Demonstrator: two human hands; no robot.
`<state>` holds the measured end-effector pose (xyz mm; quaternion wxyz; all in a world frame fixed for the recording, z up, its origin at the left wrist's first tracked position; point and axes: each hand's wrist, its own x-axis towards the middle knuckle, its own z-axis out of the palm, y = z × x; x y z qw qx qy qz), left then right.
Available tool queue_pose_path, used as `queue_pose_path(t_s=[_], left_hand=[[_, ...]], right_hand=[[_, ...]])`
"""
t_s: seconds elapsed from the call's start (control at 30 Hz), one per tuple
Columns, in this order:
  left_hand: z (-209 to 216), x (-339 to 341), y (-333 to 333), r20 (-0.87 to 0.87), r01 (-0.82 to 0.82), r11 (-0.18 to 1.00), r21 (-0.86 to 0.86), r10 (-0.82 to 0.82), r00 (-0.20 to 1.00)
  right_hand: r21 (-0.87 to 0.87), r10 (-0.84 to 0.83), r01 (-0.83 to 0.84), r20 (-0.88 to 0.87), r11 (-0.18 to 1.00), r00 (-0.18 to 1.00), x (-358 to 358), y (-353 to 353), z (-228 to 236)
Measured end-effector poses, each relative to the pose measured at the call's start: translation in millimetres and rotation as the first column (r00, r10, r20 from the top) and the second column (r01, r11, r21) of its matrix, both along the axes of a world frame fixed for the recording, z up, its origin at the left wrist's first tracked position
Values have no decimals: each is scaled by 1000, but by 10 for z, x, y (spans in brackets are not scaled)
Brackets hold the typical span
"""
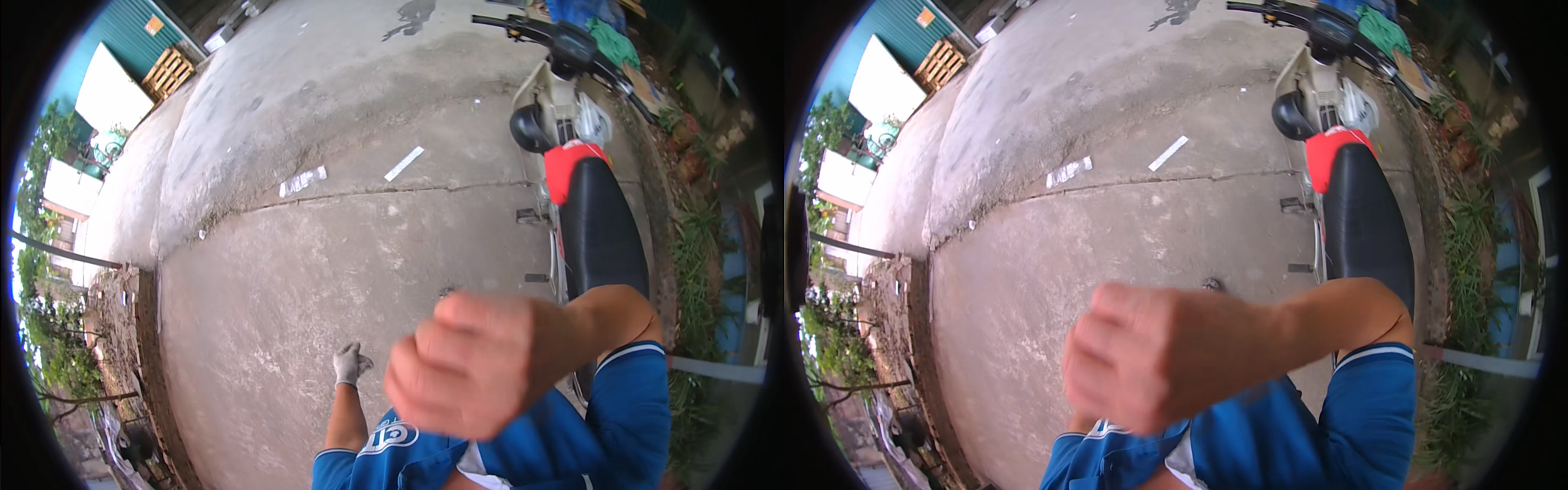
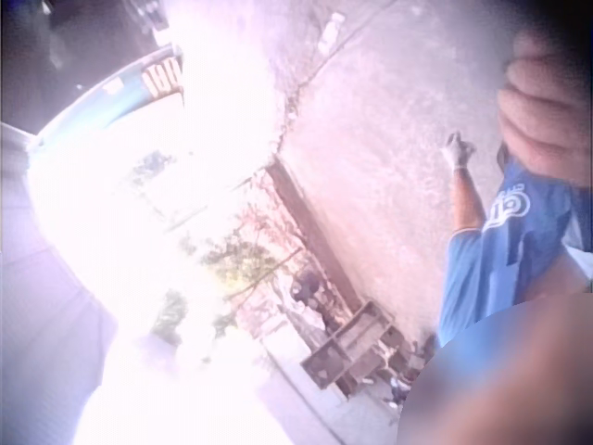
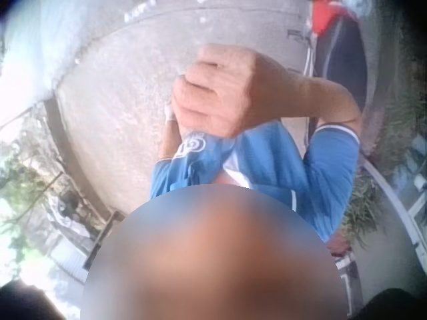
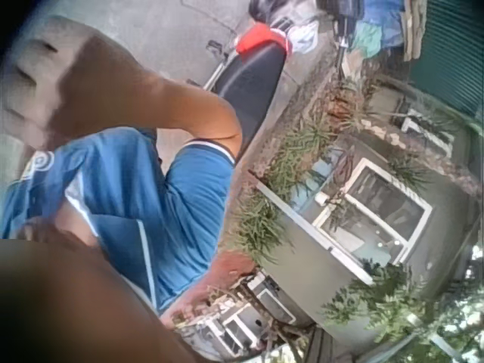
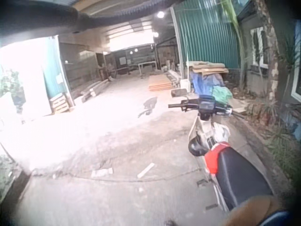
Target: The person handles food items in a kitchen, then moves outside to collect and fold cardboard and plastic sheets. They stack the cardboard and gather plastic pieces into a bundle.
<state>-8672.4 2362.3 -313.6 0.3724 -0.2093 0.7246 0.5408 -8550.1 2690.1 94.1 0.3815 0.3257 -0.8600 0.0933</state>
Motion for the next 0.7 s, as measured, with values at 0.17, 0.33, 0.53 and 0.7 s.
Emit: queue_pose_path(t_s=[0.17, 0.33, 0.53, 0.7], left_hand=[[-186, -348, -134, 192, -113, 980, -166, 144, 971], [-238, -1180, 508, 189, -454, 840, -297, 517, 835], [49, -4339, 2380, 137, -82, 962, -259, 120, 983], [1159, -7105, 5089, -222, 440, 897, -25, -434, 873]], right_hand=[[107, -59, 20, 372, 994, 926, -1870, 1143, -469], [89, -81, 35, 601, 995, 795, -3907, 2146, -1266], [141, -163, 89, 703, 986, 692, -6485, 3467, -2038], [192, -201, 70, 851, 979, 485, -7618, 4432, -2268]])
